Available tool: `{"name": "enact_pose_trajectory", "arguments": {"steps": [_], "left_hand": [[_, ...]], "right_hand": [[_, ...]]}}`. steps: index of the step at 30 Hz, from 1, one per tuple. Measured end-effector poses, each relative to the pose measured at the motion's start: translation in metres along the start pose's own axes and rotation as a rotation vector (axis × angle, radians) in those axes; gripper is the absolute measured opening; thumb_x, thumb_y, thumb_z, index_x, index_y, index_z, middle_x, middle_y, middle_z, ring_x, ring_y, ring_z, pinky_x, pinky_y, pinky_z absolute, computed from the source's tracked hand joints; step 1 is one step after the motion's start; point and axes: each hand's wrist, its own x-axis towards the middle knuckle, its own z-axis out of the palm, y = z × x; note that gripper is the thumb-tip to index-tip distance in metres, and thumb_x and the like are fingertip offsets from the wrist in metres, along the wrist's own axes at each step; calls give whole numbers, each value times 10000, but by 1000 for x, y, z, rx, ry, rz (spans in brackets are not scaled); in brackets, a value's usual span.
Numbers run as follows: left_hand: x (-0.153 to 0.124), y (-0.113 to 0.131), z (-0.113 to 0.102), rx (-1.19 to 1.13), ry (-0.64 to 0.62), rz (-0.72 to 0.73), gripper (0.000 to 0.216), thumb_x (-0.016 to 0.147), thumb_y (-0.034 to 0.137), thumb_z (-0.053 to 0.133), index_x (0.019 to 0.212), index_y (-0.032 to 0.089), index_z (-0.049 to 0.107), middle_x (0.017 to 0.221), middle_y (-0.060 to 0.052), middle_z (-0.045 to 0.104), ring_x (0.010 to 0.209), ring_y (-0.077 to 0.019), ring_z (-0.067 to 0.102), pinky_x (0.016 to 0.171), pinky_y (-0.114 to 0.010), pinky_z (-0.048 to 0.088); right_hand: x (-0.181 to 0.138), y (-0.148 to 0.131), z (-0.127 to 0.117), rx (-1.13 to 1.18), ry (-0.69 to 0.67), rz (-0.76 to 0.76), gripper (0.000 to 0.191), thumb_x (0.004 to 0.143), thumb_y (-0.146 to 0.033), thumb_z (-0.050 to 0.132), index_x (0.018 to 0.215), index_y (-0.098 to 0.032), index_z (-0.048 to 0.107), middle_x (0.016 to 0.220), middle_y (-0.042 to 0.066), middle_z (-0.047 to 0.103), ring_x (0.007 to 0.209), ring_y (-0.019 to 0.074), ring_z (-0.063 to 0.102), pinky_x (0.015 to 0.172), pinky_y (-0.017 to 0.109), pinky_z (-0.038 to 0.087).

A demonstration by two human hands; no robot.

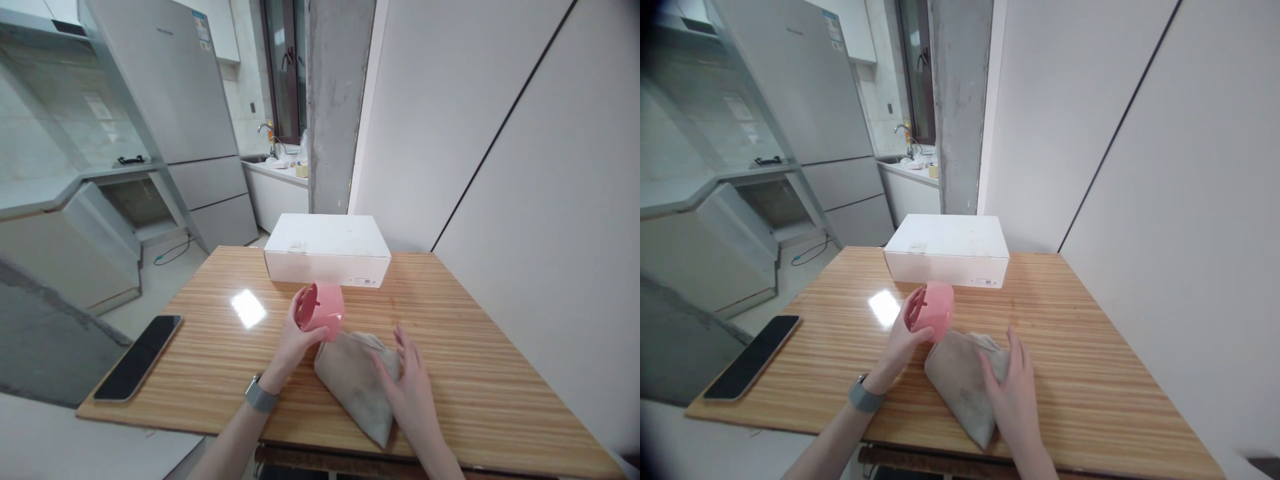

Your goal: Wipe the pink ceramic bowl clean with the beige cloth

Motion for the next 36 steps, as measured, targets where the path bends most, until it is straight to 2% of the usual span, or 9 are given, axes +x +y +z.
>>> {"name": "enact_pose_trajectory", "arguments": {"steps": [2,5,8,11,19,23,26,30,36], "left_hand": [[-2,4,5,87,-33,35,1055,486,226,886,1406,260,370,1389,-124,485,1165,-280,569,942,-375,490],[-7,7,12,178,-56,59,1119,484,217,896,1437,273,313,1427,-126,444,1226,-300,529,1020,-421,440],[-12,11,17,267,-74,127,1108,491,203,896,1436,262,321,1427,-116,451,1301,-309,457,1095,-439,364],[-17,15,21,301,-86,170,1068,499,193,894,1422,252,360,1411,-107,473,1313,-310,440,1120,-437,330],[-21,18,27,220,-130,122,1076,437,182,921,1390,248,426,1395,-113,503,1317,-337,436,1140,-465,293],[-20,17,24,181,-235,119,1000,572,224,877,1436,255,376,1422,-106,492,1341,-315,420,1160,-438,260],[-19,14,24,89,-295,126,825,733,296,772,1449,257,362,1453,-112,469,1343,-299,424,1144,-436,285],[-17,10,22,68,-231,114,574,867,331,618,1404,259,427,1444,-104,483,1299,-271,466,1108,-433,324],[-14,6,20,169,-119,95,393,879,307,587,1263,238,545,1200,-83,619,1116,-229,560,968,-360,422]], "right_hand": [[5,-6,-3,-46,-18,-106,691,843,-461,603,1434,-191,369,1425,161,473,1337,332,424,1117,574,314],[8,-21,0,-17,-172,-229,794,829,-388,654,1493,-257,240,1529,118,351,1413,295,324,1151,544,280],[13,-34,11,73,-309,-275,971,758,-340,741,1517,-311,135,1587,85,238,1454,284,241,1164,529,267],[23,-41,23,199,-359,-293,1119,652,-328,826,1520,-316,119,1583,86,238,1448,307,247,1165,525,266],[36,-42,28,373,-320,-303,1027,576,-304,859,1442,-225,312,1460,136,409,1331,338,418,1121,476,337],[37,-42,18,396,-303,-241,975,591,-297,847,1412,-230,325,1415,113,456,1298,309,455,1106,445,352],[44,-36,6,416,-277,-205,903,599,-300,845,1366,-228,376,1369,102,497,1273,297,481,1096,448,360],[65,-14,-14,383,-153,-190,887,566,-322,867,1323,-212,418,1351,117,505,1262,308,481,1096,475,350],[109,37,-37,183,-55,-175,917,526,-416,877,1293,-201,422,1313,145,528,1213,324,515,1048,495,394]]}}
